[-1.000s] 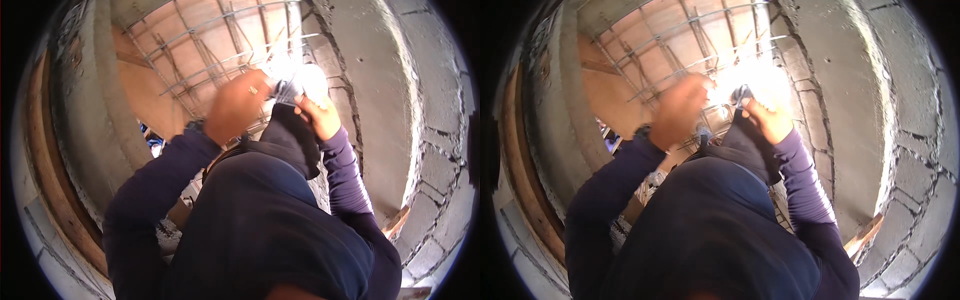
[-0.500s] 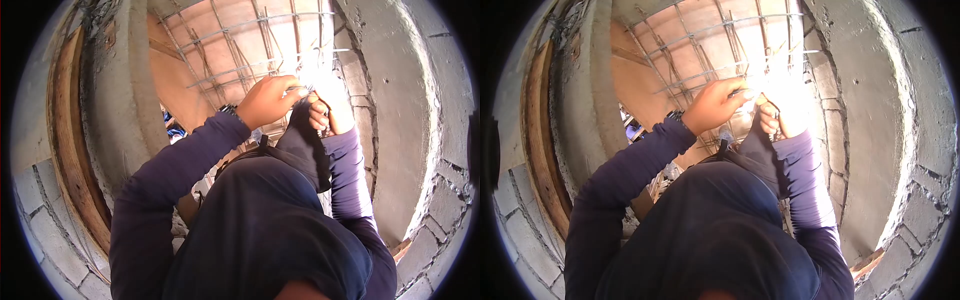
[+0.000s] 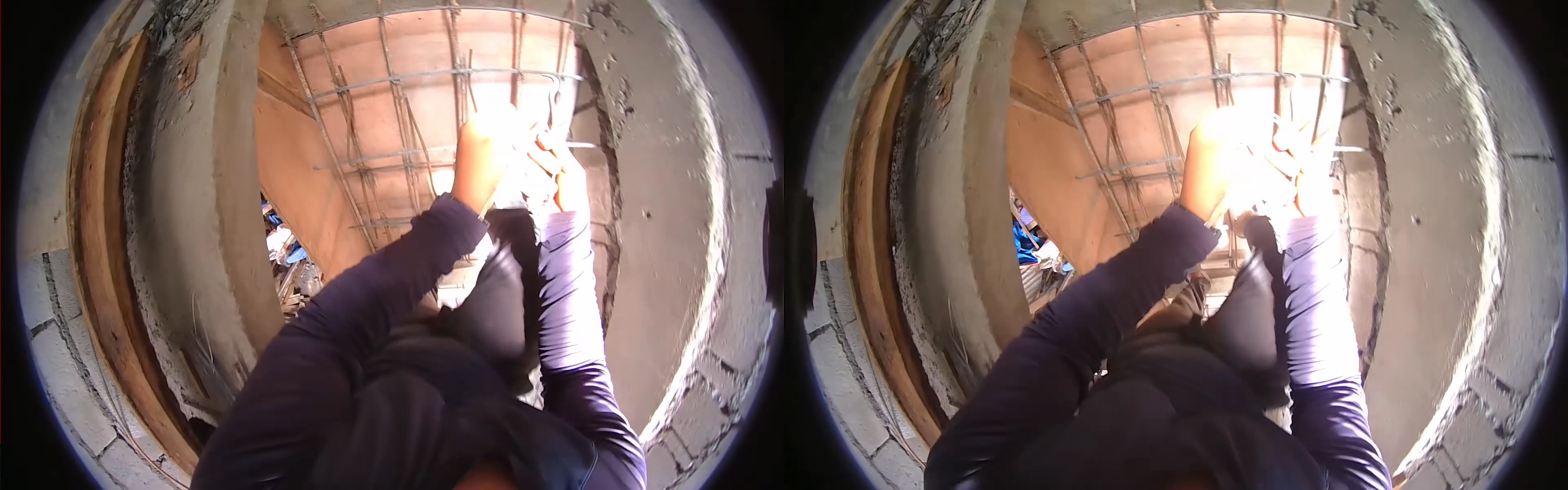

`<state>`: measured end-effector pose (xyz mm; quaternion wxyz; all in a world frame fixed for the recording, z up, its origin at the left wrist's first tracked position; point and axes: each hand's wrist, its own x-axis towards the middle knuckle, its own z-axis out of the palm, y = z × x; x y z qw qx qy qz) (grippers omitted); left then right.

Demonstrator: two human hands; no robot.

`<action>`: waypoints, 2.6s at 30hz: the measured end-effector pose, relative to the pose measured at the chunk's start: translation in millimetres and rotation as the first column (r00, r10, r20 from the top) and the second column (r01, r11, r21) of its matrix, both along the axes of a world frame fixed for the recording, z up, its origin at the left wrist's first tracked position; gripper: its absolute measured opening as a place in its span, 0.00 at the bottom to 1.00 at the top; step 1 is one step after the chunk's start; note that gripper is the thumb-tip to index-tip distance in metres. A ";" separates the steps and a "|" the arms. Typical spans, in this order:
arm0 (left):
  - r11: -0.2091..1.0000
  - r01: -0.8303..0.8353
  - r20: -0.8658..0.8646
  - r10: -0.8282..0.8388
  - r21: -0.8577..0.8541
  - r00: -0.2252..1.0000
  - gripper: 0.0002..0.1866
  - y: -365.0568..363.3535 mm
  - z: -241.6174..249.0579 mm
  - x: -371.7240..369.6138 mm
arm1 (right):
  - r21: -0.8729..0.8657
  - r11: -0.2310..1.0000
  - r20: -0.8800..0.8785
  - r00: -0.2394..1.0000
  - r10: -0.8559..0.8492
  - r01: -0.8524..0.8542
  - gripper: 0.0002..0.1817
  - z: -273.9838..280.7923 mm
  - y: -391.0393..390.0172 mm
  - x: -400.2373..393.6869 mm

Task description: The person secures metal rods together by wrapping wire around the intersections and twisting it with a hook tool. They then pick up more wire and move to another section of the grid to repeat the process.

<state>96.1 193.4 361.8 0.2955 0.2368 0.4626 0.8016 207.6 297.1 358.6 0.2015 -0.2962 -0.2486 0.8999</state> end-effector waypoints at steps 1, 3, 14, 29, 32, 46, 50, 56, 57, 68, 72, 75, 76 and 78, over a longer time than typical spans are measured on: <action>0.999 -0.039 0.066 0.040 -0.008 0.997 0.09 -1.9 -8.4 -6.1 | -0.068 0.997 -0.100 0.994 0.036 -0.043 0.11 -12.2 9.3 -16.6; 0.995 -0.019 0.116 0.030 -0.095 0.993 0.10 -14.7 -37.9 -25.2 | -0.029 0.995 -0.087 0.992 0.088 -0.091 0.12 -35.8 25.1 -50.9; 0.754 -0.465 0.005 0.528 -0.463 0.850 0.07 -90.8 -174.5 -130.5 | 0.182 0.894 0.501 0.821 0.275 -0.410 0.16 -93.0 -12.2 -135.0; 0.623 -0.566 -0.063 0.641 -0.540 0.765 0.09 -94.9 -301.5 -326.6 | 0.296 0.696 0.566 0.707 0.425 -0.655 0.19 -104.1 -50.9 -130.9; 0.601 -0.568 -0.131 0.614 -0.563 0.779 0.09 -93.5 -307.8 -325.4 | 0.209 0.710 0.570 0.674 0.471 -0.672 0.21 -111.0 -48.4 -137.2; 0.505 -0.572 -0.293 0.527 -0.646 0.798 0.10 -100.2 -299.0 -322.8 | 0.692 -0.006 0.718 0.686 0.117 -0.722 0.22 -236.0 -60.2 -252.3; 0.598 -0.407 -0.005 0.558 -0.691 0.830 0.10 -109.1 -291.3 -325.7 | 0.653 -0.046 0.754 0.655 -0.059 -0.756 0.20 -265.4 -86.1 -291.4; 0.664 -0.349 0.123 0.555 -0.662 0.823 0.10 -107.6 -297.6 -344.3 | 0.675 -0.001 0.736 0.674 -0.069 -0.738 0.19 -292.6 -97.7 -306.8; 0.662 -0.351 0.105 0.546 -0.663 0.831 0.10 -106.8 -295.4 -342.8 | 0.694 0.021 0.720 0.692 -0.057 -0.720 0.19 -294.5 -97.9 -306.7; 0.765 -0.259 0.275 0.492 -0.590 0.826 0.09 -122.8 -295.1 -345.2 | 0.784 0.496 0.538 0.806 -0.246 -0.372 0.22 -278.4 -131.3 -381.0; 0.770 -0.202 0.275 0.440 -0.605 0.855 0.09 -130.2 -287.8 -345.6 | 0.702 -0.045 0.712 0.701 0.022 -0.711 0.26 -295.2 -109.8 -388.1; 0.790 -0.176 0.287 0.407 -0.587 0.867 0.09 -125.3 -281.2 -346.7 | 0.793 -0.136 0.605 0.794 0.061 -0.594 0.25 -317.0 -76.9 -382.7; 0.794 -0.175 0.287 0.403 -0.582 0.869 0.09 -122.7 -279.7 -347.2 | 0.794 -0.138 0.603 0.795 0.056 -0.592 0.25 -313.0 -71.8 -375.4; 0.768 -0.203 0.287 0.451 -0.607 0.845 0.09 -126.1 -279.3 -347.8 | 0.833 0.003 0.554 0.833 -0.003 -0.554 0.25 -299.3 -77.7 -349.6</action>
